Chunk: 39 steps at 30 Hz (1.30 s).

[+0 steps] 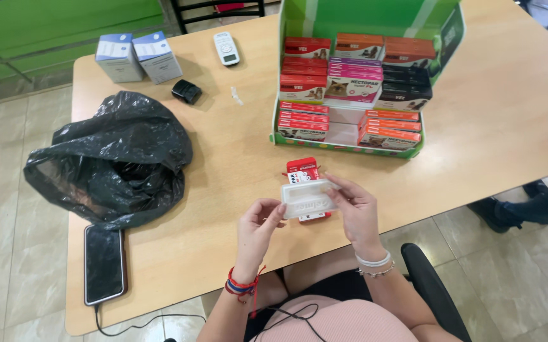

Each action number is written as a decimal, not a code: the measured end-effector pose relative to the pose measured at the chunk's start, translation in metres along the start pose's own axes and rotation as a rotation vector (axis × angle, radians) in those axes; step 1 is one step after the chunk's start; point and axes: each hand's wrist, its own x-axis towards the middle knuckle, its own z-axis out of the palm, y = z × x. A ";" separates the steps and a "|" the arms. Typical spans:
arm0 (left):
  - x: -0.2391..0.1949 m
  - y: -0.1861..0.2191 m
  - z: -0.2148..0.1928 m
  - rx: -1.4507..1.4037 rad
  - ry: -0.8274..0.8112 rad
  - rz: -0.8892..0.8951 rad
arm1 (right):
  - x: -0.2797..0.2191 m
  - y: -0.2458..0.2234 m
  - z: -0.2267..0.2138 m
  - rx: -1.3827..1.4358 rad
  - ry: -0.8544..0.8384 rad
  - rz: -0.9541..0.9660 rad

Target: The person sits at a table and repeatedly picks up small boxes from a black plastic bag and a display stand. They open the boxes, remove the contents, and place the empty boxes back into the display stand.

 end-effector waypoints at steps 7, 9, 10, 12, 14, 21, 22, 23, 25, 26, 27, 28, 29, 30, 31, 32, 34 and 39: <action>-0.014 -0.019 -0.016 -0.067 0.081 0.029 | -0.008 0.017 0.020 -0.081 -0.035 -0.077; -0.020 -0.015 -0.018 -0.028 0.125 0.074 | -0.011 0.017 0.028 -0.014 -0.038 -0.163; -0.022 -0.013 -0.020 -0.028 0.128 0.074 | -0.011 0.016 0.031 -0.014 -0.041 -0.161; -0.026 -0.010 -0.025 -0.011 0.161 0.094 | -0.012 0.013 0.038 0.010 -0.060 -0.194; -0.027 -0.010 -0.030 -0.015 0.191 0.103 | -0.010 0.013 0.043 0.038 -0.075 -0.247; -0.035 0.010 -0.055 0.740 0.473 0.869 | 0.003 0.015 0.038 0.014 -0.083 -0.331; -0.029 0.000 -0.063 0.741 0.474 0.867 | 0.010 0.016 0.038 0.014 -0.085 -0.329; -0.023 -0.010 -0.070 0.907 0.547 0.971 | 0.017 0.017 0.039 -0.032 -0.140 -0.305; -0.015 -0.028 -0.082 1.074 0.621 1.070 | 0.031 0.022 0.037 -0.079 -0.196 -0.280; -0.013 -0.036 -0.086 1.192 0.618 1.058 | 0.036 0.026 0.034 -0.098 -0.271 -0.241; -0.012 -0.044 -0.091 1.310 0.613 1.043 | 0.041 0.031 0.032 -0.117 -0.347 -0.201; -0.010 -0.055 -0.096 1.312 0.614 1.040 | 0.043 0.028 0.034 -0.117 -0.349 -0.199; -0.008 -0.067 -0.101 1.380 0.572 0.993 | 0.045 0.026 0.036 -0.152 -0.407 -0.165; -0.005 -0.078 -0.106 1.446 0.530 0.947 | 0.048 0.024 0.038 -0.188 -0.466 -0.132; -0.005 -0.084 -0.107 1.447 0.531 0.945 | 0.055 0.027 0.038 -0.187 -0.467 -0.131; -0.005 -0.090 -0.108 1.484 0.477 0.891 | 0.062 0.030 0.037 -0.213 -0.555 -0.068; -0.007 -0.094 -0.108 1.520 0.426 0.835 | 0.076 0.037 0.038 -0.239 -0.644 -0.005; -0.015 -0.089 -0.103 1.513 0.341 0.744 | 0.107 0.048 0.054 -0.444 -1.000 -0.018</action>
